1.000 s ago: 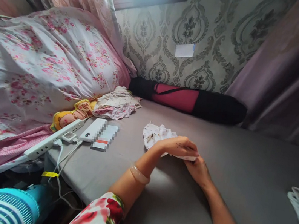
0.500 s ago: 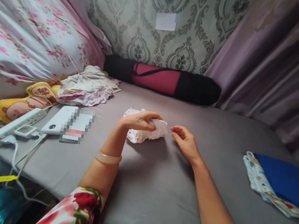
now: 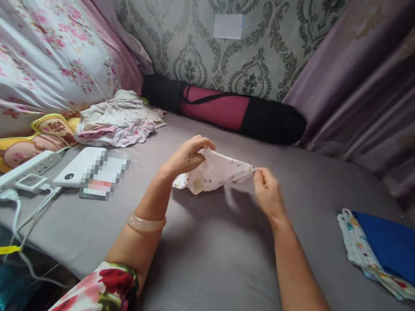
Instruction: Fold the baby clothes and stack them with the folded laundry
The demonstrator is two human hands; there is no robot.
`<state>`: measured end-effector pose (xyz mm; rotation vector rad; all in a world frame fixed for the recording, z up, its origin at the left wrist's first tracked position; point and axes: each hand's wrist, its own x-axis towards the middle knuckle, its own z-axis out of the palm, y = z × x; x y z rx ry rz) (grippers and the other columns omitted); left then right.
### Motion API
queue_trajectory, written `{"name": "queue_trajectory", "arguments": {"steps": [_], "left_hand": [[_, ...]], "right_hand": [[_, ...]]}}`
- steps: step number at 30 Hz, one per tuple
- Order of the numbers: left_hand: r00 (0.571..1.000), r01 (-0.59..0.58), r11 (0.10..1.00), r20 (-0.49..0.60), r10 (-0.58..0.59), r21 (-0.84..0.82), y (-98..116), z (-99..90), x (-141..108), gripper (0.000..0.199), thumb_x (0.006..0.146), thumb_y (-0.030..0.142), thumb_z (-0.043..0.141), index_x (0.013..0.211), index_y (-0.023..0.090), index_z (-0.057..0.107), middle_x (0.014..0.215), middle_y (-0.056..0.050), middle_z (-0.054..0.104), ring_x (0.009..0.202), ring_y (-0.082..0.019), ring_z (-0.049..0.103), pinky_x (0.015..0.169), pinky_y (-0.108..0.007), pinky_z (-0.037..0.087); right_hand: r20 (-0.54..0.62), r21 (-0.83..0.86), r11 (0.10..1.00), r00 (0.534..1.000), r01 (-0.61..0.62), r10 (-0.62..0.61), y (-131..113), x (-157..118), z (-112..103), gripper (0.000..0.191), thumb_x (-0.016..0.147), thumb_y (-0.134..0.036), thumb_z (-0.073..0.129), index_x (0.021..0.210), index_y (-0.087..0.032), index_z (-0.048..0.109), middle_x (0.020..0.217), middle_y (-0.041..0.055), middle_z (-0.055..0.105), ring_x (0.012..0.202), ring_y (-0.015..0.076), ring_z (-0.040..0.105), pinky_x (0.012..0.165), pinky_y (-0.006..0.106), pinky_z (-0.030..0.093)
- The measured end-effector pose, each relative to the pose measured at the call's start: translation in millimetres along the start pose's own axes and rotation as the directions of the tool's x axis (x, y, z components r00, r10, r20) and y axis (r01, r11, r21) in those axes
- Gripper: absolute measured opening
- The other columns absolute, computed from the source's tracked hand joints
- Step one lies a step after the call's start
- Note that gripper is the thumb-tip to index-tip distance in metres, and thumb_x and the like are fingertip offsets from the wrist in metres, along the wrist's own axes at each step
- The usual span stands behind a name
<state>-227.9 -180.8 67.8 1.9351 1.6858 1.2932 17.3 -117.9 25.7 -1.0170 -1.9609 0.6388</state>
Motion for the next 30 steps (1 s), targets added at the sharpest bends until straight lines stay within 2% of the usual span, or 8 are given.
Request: {"name": "queue_trajectory", "arguments": {"steps": [5, 8, 11, 14, 16, 19, 23, 30], "left_hand": [[0.997, 0.071, 0.972, 0.04, -0.064, -0.222, 3, 9.2, 1, 0.027, 0.074, 0.012, 0.052, 0.095, 0.016, 0.068, 0.085, -0.002, 0.061, 0.072, -0.012, 0.053, 0.064, -0.022, 0.043], [0.982, 0.136, 0.933, 0.172, -0.081, -0.332, 7, 23.5, 0, 0.024, 0.078, 0.02, 0.053, 0.096, 0.016, 0.068, 0.088, -0.004, 0.065, 0.074, -0.013, 0.056, 0.063, -0.022, 0.043], [0.947, 0.198, 0.922, 0.306, -0.093, -0.333, 4, 44.5, -1, 0.021, 0.078, 0.025, 0.055, 0.092, 0.015, 0.068, 0.083, -0.003, 0.067, 0.074, -0.014, 0.058, 0.063, -0.022, 0.044], [0.907, 0.22, 0.937, 0.41, -0.095, -0.27, -2, 62.7, -3, 0.021, 0.081, 0.03, 0.056, 0.085, 0.015, 0.069, 0.077, -0.002, 0.066, 0.071, -0.014, 0.057, 0.062, -0.022, 0.043], [0.895, 0.207, 0.951, 0.437, -0.089, -0.23, -5, 68.6, -4, 0.023, 0.084, 0.032, 0.055, 0.084, 0.014, 0.07, 0.077, -0.002, 0.066, 0.072, -0.014, 0.058, 0.062, -0.022, 0.043], [0.892, 0.188, 0.962, 0.445, -0.082, -0.198, -8, 68.7, -5, 0.028, 0.086, 0.034, 0.052, 0.086, 0.014, 0.071, 0.079, -0.002, 0.068, 0.074, -0.015, 0.058, 0.063, -0.022, 0.043], [0.882, 0.192, 0.961, 0.465, -0.079, -0.201, -9, 65.9, -5, 0.029, 0.088, 0.035, 0.051, 0.092, 0.015, 0.072, 0.081, -0.003, 0.069, 0.075, -0.015, 0.059, 0.064, -0.022, 0.044], [0.904, 0.145, 0.972, 0.424, -0.053, -0.187, -14, 53.2, -1, 0.029, 0.088, 0.039, 0.054, 0.094, 0.017, 0.071, 0.087, -0.004, 0.07, 0.078, -0.015, 0.061, 0.067, -0.024, 0.047]], "right_hand": [[-0.272, -0.112, 0.993, 0.961, 0.021, -0.051, -40, 0, -60, 0.036, 0.096, -0.051, 0.041, 0.092, -0.021, 0.062, 0.067, -0.0002, 0.058, 0.059, 0.0155, 0.053, 0.057, 0.027, 0.04], [-0.038, -0.225, 0.973, 0.998, -0.051, 0.044, -19, -2, -86, 0.038, 0.092, -0.054, 0.048, 0.086, -0.022, 0.068, 0.055, -0.0015, 0.055, 0.052, 0.0159, 0.051, 0.054, 0.027, 0.039], [0.192, -0.475, 0.873, 0.955, -0.112, 0.226, 27, -2, -97, 0.028, 0.083, -0.043, 0.06, 0.067, -0.023, 0.07, 0.057, 0.0022, 0.063, 0.053, 0.0179, 0.055, 0.054, 0.029, 0.038], [0.293, -0.645, 0.757, 0.882, -0.103, 0.369, 54, 0, -91, 0.021, 0.077, -0.029, 0.06, 0.06, -0.024, 0.07, 0.061, 0.0043, 0.068, 0.054, 0.0186, 0.059, 0.054, 0.028, 0.039], [0.317, -0.607, 0.793, 0.902, -0.043, 0.292, 50, 1, -78, 0.02, 0.079, -0.026, 0.056, 0.069, -0.025, 0.073, 0.072, 0.0044, 0.073, 0.064, 0.0198, 0.064, 0.059, 0.028, 0.043], [0.279, -0.359, 0.933, 0.958, 0.035, 0.071, 27, 3, -48, 0.025, 0.087, -0.03, 0.05, 0.095, -0.025, 0.074, 0.099, 0.0042, 0.074, 0.088, 0.0212, 0.067, 0.077, 0.03, 0.047], [0.364, 0.003, 0.999, 0.93, 0.043, -0.041, 10, 1, -8, 0.032, 0.087, -0.032, 0.055, 0.114, -0.023, 0.068, 0.117, 0.004, 0.07, 0.102, 0.0207, 0.064, 0.086, 0.031, 0.048], [0.256, -0.019, 1.0, 0.967, -0.014, 0.019, 23, 2, -4, 0.03, 0.092, -0.038, 0.05, 0.1, -0.021, 0.073, 0.092, 0.0031, 0.074, 0.083, 0.0193, 0.066, 0.075, 0.028, 0.047]]}}
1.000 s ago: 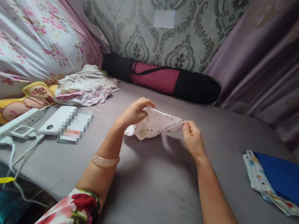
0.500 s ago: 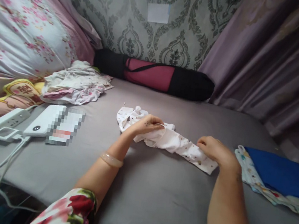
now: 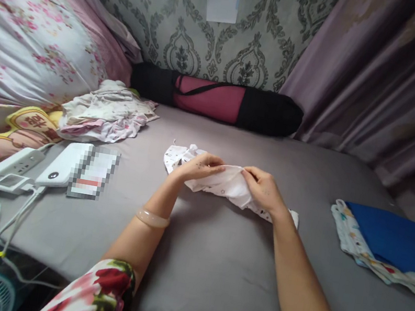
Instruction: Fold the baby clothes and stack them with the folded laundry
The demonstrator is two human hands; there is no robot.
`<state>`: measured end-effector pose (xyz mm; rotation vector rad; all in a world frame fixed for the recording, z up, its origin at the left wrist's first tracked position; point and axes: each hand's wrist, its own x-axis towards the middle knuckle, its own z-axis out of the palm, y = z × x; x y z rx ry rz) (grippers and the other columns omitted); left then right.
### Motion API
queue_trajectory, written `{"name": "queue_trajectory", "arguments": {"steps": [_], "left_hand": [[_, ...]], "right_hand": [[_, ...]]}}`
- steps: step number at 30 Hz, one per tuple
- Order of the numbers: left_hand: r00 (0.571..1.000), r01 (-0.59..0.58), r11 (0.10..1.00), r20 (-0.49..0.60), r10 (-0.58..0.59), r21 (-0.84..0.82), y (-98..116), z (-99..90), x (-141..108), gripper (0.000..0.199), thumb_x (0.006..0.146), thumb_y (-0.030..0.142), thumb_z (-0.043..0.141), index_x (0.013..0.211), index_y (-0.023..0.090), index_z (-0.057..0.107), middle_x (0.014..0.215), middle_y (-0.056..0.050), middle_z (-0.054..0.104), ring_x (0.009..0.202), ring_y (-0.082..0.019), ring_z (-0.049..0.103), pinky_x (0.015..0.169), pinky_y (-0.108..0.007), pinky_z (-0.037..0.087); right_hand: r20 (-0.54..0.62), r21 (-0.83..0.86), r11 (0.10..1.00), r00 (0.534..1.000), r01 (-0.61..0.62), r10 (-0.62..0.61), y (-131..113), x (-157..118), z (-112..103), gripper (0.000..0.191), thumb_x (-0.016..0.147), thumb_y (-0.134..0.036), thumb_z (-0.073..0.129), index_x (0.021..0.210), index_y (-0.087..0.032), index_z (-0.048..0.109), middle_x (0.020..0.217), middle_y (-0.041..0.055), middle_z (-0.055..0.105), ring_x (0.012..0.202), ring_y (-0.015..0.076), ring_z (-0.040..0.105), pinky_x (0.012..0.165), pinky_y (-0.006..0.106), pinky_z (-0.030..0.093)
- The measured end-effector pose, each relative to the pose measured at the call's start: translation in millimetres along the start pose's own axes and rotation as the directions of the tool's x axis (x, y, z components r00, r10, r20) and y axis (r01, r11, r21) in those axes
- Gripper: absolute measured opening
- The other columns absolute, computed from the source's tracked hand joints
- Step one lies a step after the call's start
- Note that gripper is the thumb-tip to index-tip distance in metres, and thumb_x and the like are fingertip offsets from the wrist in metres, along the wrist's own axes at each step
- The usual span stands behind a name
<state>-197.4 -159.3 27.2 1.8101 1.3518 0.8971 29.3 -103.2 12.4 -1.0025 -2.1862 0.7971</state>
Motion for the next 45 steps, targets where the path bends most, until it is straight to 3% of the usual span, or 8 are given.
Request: {"name": "queue_trajectory", "arguments": {"steps": [6, 11, 16, 20, 26, 30, 37, 45], "left_hand": [[0.98, 0.107, 0.994, -0.166, -0.111, -0.033, -3, -33.9, -16, 0.036, 0.079, 0.042, 0.067, 0.103, 0.015, 0.068, 0.093, -0.006, 0.069, 0.08, -0.015, 0.061, 0.064, -0.022, 0.047], [0.991, 0.094, 0.994, -0.1, -0.088, 0.053, 5, -48.9, -27, 0.026, 0.08, 0.039, 0.064, 0.083, 0.015, 0.068, 0.072, -0.001, 0.061, 0.065, -0.01, 0.051, 0.058, -0.021, 0.039], [0.998, 0.023, 0.963, 0.053, -0.039, 0.27, 10, -42.2, -24, 0.019, 0.075, 0.035, 0.068, 0.087, 0.021, 0.072, 0.084, -0.002, 0.06, 0.078, -0.015, 0.053, 0.067, -0.024, 0.043], [1.0, -0.012, 0.915, 0.009, 0.009, 0.404, -3, -35.6, -18, 0.021, 0.073, 0.026, 0.066, 0.093, 0.023, 0.073, 0.083, -0.002, 0.059, 0.084, -0.018, 0.053, 0.074, -0.026, 0.043], [0.992, 0.126, 0.97, -0.033, -0.122, 0.21, -23, -30.3, -13, 0.024, 0.077, 0.026, 0.057, 0.095, 0.017, 0.07, 0.074, 0.0, 0.06, 0.062, -0.012, 0.05, 0.059, -0.023, 0.039], [0.993, 0.087, 0.98, -0.093, -0.071, 0.179, -22, -30.4, -13, 0.022, 0.075, 0.031, 0.063, 0.09, 0.018, 0.072, 0.079, -0.001, 0.06, 0.073, -0.014, 0.054, 0.066, -0.024, 0.041], [0.973, 0.022, 0.985, -0.231, 0.018, 0.171, -11, -36.9, -16, 0.017, 0.075, 0.035, 0.069, 0.082, 0.021, 0.075, 0.079, 0.0, 0.053, 0.074, -0.013, 0.051, 0.074, -0.028, 0.044], [0.984, 0.036, 0.991, -0.175, -0.013, 0.129, -11, -36.3, -20, 0.022, 0.077, 0.035, 0.069, 0.096, 0.024, 0.076, 0.084, -0.001, 0.047, 0.071, -0.012, 0.052, 0.067, -0.026, 0.048]], "right_hand": [[-0.149, -0.086, 0.99, 0.984, -0.109, 0.095, 13, 2, -13, 0.032, 0.09, -0.037, 0.049, 0.097, -0.018, 0.073, 0.092, 0.007, 0.075, 0.085, 0.0216, 0.065, 0.076, 0.031, 0.046], [-0.19, -0.081, 0.98, 0.968, -0.184, 0.166, 18, 2, -10, 0.03, 0.087, -0.037, 0.051, 0.093, -0.019, 0.074, 0.09, 0.0073, 0.075, 0.082, 0.0219, 0.066, 0.075, 0.031, 0.046], [-0.211, -0.049, 0.977, 0.958, -0.206, 0.191, 23, 2, -9, 0.031, 0.085, -0.039, 0.051, 0.09, -0.019, 0.074, 0.091, 0.0077, 0.075, 0.084, 0.0231, 0.067, 0.076, 0.032, 0.047], [-0.21, -0.011, 0.979, 0.958, -0.203, 0.196, 27, 2, -11, 0.032, 0.085, -0.041, 0.052, 0.09, -0.018, 0.074, 0.09, 0.0078, 0.075, 0.084, 0.0234, 0.067, 0.073, 0.031, 0.047], [-0.186, 0.005, 0.982, 0.964, -0.19, 0.188, 25, 2, -16, 0.032, 0.085, -0.041, 0.053, 0.09, -0.018, 0.074, 0.089, 0.0069, 0.075, 0.082, 0.0224, 0.067, 0.072, 0.03, 0.047], [-0.174, 0.004, 0.982, 0.967, -0.187, 0.185, 25, 1, -18, 0.033, 0.085, -0.042, 0.052, 0.09, -0.017, 0.074, 0.089, 0.0073, 0.075, 0.082, 0.0223, 0.067, 0.072, 0.03, 0.047], [-0.189, 0.018, 0.983, 0.965, -0.184, 0.184, 24, 1, -24, 0.034, 0.084, -0.043, 0.053, 0.09, -0.016, 0.073, 0.087, 0.0079, 0.074, 0.081, 0.0224, 0.066, 0.071, 0.03, 0.046], [-0.169, 0.08, 0.977, 0.963, -0.198, 0.209, 18, 0, -26, 0.035, 0.083, -0.045, 0.055, 0.089, -0.015, 0.073, 0.086, 0.0076, 0.074, 0.079, 0.022, 0.066, 0.07, 0.03, 0.047]]}}
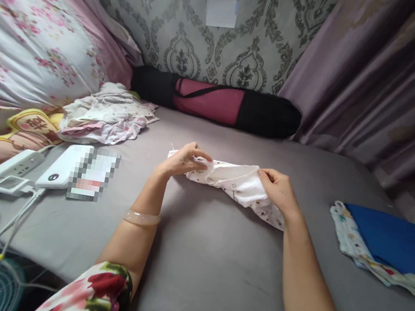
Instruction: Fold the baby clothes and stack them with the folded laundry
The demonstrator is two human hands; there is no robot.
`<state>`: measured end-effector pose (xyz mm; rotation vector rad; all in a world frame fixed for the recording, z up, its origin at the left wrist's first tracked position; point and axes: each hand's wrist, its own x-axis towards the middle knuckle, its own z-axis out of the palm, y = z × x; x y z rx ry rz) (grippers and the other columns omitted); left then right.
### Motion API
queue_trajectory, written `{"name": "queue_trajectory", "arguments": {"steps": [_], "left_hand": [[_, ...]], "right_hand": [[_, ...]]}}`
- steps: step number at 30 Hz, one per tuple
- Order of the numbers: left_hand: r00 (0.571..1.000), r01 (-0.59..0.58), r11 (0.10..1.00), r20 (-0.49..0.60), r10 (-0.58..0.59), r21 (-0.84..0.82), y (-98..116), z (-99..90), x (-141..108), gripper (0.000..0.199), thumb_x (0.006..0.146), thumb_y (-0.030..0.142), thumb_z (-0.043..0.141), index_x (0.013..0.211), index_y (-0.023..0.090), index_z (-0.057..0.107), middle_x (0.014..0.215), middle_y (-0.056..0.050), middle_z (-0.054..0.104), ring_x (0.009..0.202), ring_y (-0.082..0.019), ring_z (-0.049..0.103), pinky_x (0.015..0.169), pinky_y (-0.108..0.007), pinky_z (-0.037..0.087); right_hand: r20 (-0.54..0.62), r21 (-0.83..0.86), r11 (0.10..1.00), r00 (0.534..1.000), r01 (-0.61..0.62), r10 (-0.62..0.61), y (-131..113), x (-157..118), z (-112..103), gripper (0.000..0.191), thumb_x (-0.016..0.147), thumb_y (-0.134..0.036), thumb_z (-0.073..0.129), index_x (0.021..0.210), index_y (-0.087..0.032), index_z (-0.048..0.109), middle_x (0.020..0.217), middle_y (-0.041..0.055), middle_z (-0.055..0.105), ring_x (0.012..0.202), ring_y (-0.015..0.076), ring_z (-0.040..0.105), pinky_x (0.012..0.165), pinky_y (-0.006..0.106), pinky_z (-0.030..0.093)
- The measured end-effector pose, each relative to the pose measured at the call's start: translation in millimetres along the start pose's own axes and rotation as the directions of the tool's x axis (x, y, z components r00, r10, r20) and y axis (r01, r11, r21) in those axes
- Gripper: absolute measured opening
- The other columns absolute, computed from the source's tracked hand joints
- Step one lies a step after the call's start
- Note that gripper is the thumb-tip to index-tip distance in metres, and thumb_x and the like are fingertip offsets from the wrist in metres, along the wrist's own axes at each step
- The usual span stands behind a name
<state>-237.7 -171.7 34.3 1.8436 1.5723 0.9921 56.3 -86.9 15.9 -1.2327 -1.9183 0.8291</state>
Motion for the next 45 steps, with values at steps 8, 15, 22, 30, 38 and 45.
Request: {"name": "queue_trajectory", "arguments": {"steps": [8, 15, 22, 30, 38, 45], "left_hand": [[0.996, 0.081, 0.994, -0.048, -0.078, 0.073, -22, 12.1, 6, 0.015, 0.074, 0.032, 0.07, 0.084, 0.023, 0.077, 0.085, -0.001, 0.044, 0.072, -0.013, 0.053, 0.068, -0.027, 0.049], [0.985, 0.106, 0.99, -0.128, -0.118, -0.096, -12, 8.6, 5, 0.019, 0.071, 0.034, 0.069, 0.084, 0.021, 0.075, 0.087, -0.001, 0.051, 0.076, -0.013, 0.053, 0.069, -0.026, 0.047], [0.955, 0.081, 0.967, -0.259, -0.145, -0.242, -2, 1.0, 5, 0.027, 0.071, 0.04, 0.068, 0.082, 0.016, 0.069, 0.083, -0.001, 0.061, 0.071, -0.012, 0.054, 0.067, -0.025, 0.044], [0.943, 0.014, 0.998, -0.33, -0.033, -0.059, 10, 4.2, 14, 0.021, 0.077, 0.035, 0.056, 0.081, 0.015, 0.062, 0.073, 0.0, 0.058, 0.07, -0.013, 0.051, 0.064, -0.024, 0.04], [0.964, -0.129, 0.952, -0.192, 0.186, 0.277, 53, -41.3, 15, 0.023, 0.072, 0.04, 0.067, 0.075, 0.017, 0.068, 0.076, -0.003, 0.061, 0.076, -0.016, 0.053, 0.07, -0.026, 0.042], [0.846, -0.223, 0.917, -0.401, 0.351, 0.332, 101, -67.3, 9, 0.017, 0.077, 0.034, 0.063, 0.077, 0.017, 0.067, 0.08, -0.003, 0.063, 0.08, -0.016, 0.053, 0.076, -0.028, 0.043]], "right_hand": [[0.019, 0.014, 1.0, 1.0, 0.018, -0.018, 0, 0, 0, 0.036, 0.084, -0.046, 0.055, 0.092, -0.015, 0.073, 0.088, 0.0079, 0.074, 0.081, 0.022, 0.066, 0.071, 0.03, 0.048], [0.024, -0.009, 1.0, 0.999, 0.024, -0.024, 1, 0, 0, 0.036, 0.084, -0.046, 0.055, 0.09, -0.016, 0.073, 0.087, 0.0072, 0.074, 0.081, 0.022, 0.066, 0.07, 0.03, 0.048], [0.049, -0.034, 0.996, 0.995, 0.085, -0.084, 2, 1, 5, 0.035, 0.087, -0.045, 0.052, 0.092, -0.018, 0.073, 0.088, 0.005, 0.074, 0.082, 0.0209, 0.065, 0.069, 0.028, 0.047], [0.096, 0.047, 0.989, 0.985, 0.139, -0.143, -5, -4, 3, 0.034, 0.084, -0.045, 0.055, 0.093, -0.019, 0.073, 0.088, 0.0039, 0.074, 0.081, 0.0192, 0.065, 0.07, 0.027, 0.048], [0.09, 0.074, 0.985, 0.982, 0.158, -0.165, -40, -1, -32, 0.04, 0.072, -0.056, 0.065, 0.081, -0.017, 0.071, 0.077, 0.0049, 0.072, 0.069, 0.0183, 0.063, 0.062, 0.028, 0.046], [-0.257, -0.24, 0.912, 0.884, 0.332, -0.39, -100, 0, -64, 0.036, 0.086, -0.051, 0.058, 0.093, -0.019, 0.074, 0.087, 0.0055, 0.073, 0.08, 0.0206, 0.064, 0.074, 0.031, 0.046]]}}
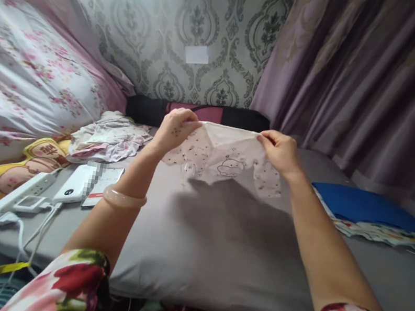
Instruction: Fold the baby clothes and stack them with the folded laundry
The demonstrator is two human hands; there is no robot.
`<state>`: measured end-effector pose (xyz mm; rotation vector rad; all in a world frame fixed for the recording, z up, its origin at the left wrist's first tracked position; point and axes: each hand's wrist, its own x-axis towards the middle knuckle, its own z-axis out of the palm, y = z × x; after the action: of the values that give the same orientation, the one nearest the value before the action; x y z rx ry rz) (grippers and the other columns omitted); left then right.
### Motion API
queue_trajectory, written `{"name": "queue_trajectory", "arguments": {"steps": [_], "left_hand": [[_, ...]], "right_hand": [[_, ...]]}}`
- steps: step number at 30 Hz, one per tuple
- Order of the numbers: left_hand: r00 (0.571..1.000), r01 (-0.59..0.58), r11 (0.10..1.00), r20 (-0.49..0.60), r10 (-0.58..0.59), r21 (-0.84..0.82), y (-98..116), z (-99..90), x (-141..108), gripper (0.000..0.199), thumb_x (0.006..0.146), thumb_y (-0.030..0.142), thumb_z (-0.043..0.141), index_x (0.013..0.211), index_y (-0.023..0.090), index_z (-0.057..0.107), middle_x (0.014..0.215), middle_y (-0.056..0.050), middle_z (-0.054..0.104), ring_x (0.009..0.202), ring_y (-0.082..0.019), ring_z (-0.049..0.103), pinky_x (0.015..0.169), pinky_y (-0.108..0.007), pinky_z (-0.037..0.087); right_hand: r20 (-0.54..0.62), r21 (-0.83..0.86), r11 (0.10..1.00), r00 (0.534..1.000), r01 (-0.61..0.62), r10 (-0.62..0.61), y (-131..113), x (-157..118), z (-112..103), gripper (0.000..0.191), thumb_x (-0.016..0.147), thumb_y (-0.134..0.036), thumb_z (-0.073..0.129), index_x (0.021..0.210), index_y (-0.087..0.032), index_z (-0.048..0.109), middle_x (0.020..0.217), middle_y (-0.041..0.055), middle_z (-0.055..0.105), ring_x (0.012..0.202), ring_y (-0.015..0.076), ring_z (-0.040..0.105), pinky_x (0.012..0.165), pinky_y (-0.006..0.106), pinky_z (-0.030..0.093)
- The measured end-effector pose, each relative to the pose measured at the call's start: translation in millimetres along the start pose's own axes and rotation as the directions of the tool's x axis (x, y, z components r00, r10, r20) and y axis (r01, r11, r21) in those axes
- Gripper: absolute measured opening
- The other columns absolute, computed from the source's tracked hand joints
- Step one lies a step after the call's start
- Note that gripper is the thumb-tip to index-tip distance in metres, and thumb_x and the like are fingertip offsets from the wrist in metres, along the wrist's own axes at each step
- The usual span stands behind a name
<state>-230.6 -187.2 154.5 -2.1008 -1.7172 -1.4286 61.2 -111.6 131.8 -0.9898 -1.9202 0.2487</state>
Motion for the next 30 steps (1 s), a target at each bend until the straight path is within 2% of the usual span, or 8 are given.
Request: {"name": "queue_trajectory", "arguments": {"steps": [4, 7, 11, 13, 17, 23, 27, 30], "left_hand": [[0.999, 0.045, 0.993, -0.003, -0.046, -0.11, 19, -21.3, 1, 0.017, 0.076, 0.032, 0.065, 0.079, 0.016, 0.067, 0.075, -0.002, 0.061, 0.075, -0.014, 0.053, 0.068, -0.026, 0.044], [0.98, 0.149, 0.953, 0.164, -0.109, -0.262, 27, -42.4, -8, 0.021, 0.074, 0.036, 0.07, 0.079, 0.016, 0.068, 0.069, -0.002, 0.059, 0.065, -0.012, 0.054, 0.059, -0.025, 0.044], [0.925, 0.257, 0.887, 0.362, -0.111, -0.384, 23, -50.5, -13, 0.029, 0.074, 0.044, 0.07, 0.081, 0.016, 0.069, 0.066, -0.003, 0.06, 0.061, -0.013, 0.056, 0.054, -0.025, 0.045], [0.927, 0.261, 0.915, 0.344, -0.148, -0.308, 18, -38.0, -10, 0.027, 0.07, 0.042, 0.073, 0.076, 0.016, 0.069, 0.063, -0.002, 0.059, 0.059, -0.013, 0.055, 0.053, -0.024, 0.044], [0.977, 0.211, 0.953, 0.089, -0.196, -0.218, 17, -12.6, -5, 0.022, 0.068, 0.037, 0.073, 0.072, 0.015, 0.069, 0.064, 0.0, 0.059, 0.061, -0.011, 0.054, 0.056, -0.023, 0.044], [0.873, 0.365, 0.824, 0.466, -0.142, -0.433, 23, -30.8, -13, 0.028, 0.071, 0.043, 0.073, 0.077, 0.015, 0.069, 0.066, -0.004, 0.062, 0.062, -0.015, 0.059, 0.057, -0.028, 0.048], [0.923, 0.352, 0.857, 0.291, -0.251, -0.376, 16, -19.6, -11, 0.029, 0.067, 0.042, 0.077, 0.073, 0.015, 0.07, 0.06, -0.002, 0.059, 0.058, -0.013, 0.056, 0.052, -0.025, 0.044], [0.946, 0.325, 0.834, 0.167, -0.279, -0.446, 17, -6.3, -7, 0.03, 0.069, 0.042, 0.075, 0.079, 0.014, 0.07, 0.062, -0.002, 0.061, 0.057, -0.011, 0.055, 0.051, -0.023, 0.043]], "right_hand": [[-0.087, -0.022, 0.999, 0.996, 0.029, -0.031, -22, 0, -15, 0.034, 0.089, -0.049, 0.057, 0.099, -0.02, 0.074, 0.093, 0.0069, 0.073, 0.089, 0.0225, 0.065, 0.078, 0.033, 0.047], [0.154, 0.096, 0.995, 0.988, -0.007, -0.008, -27, -5, -35, 0.037, 0.085, -0.054, 0.062, 0.094, -0.021, 0.075, 0.085, 0.0047, 0.073, 0.082, 0.0208, 0.066, 0.07, 0.031, 0.049], [0.421, 0.19, 0.976, 0.907, -0.109, 0.02, -19, -3, -51, 0.038, 0.078, -0.057, 0.067, 0.091, -0.022, 0.076, 0.078, 0.0024, 0.073, 0.072, 0.0183, 0.066, 0.063, 0.029, 0.051], [0.365, 0.162, 0.982, 0.93, -0.097, 0.032, -16, 2, -46, 0.033, 0.079, -0.052, 0.068, 0.087, -0.022, 0.076, 0.077, 0.0027, 0.073, 0.073, 0.0185, 0.066, 0.064, 0.03, 0.051], [0.209, 0.107, 0.993, 0.978, -0.042, 0.018, -20, 6, -34, 0.028, 0.08, -0.046, 0.07, 0.088, -0.02, 0.076, 0.078, 0.0034, 0.072, 0.079, 0.0202, 0.066, 0.069, 0.031, 0.051], [0.596, 0.277, 0.941, 0.803, -0.197, -0.007, -14, 0, -52, 0.041, 0.072, -0.057, 0.072, 0.09, -0.021, 0.076, 0.078, 0.0033, 0.073, 0.071, 0.0178, 0.065, 0.06, 0.027, 0.05], [0.359, 0.257, 0.957, 0.933, -0.137, 0.038, -5, 4, -39, 0.042, 0.074, -0.059, 0.068, 0.086, -0.019, 0.076, 0.079, 0.0036, 0.073, 0.071, 0.0167, 0.063, 0.06, 0.027, 0.047], [0.257, 0.21, 0.975, 0.966, -0.079, 0.023, -5, 6, -24, 0.041, 0.077, -0.057, 0.066, 0.086, -0.018, 0.075, 0.082, 0.0043, 0.073, 0.072, 0.0172, 0.063, 0.062, 0.028, 0.047]]}}
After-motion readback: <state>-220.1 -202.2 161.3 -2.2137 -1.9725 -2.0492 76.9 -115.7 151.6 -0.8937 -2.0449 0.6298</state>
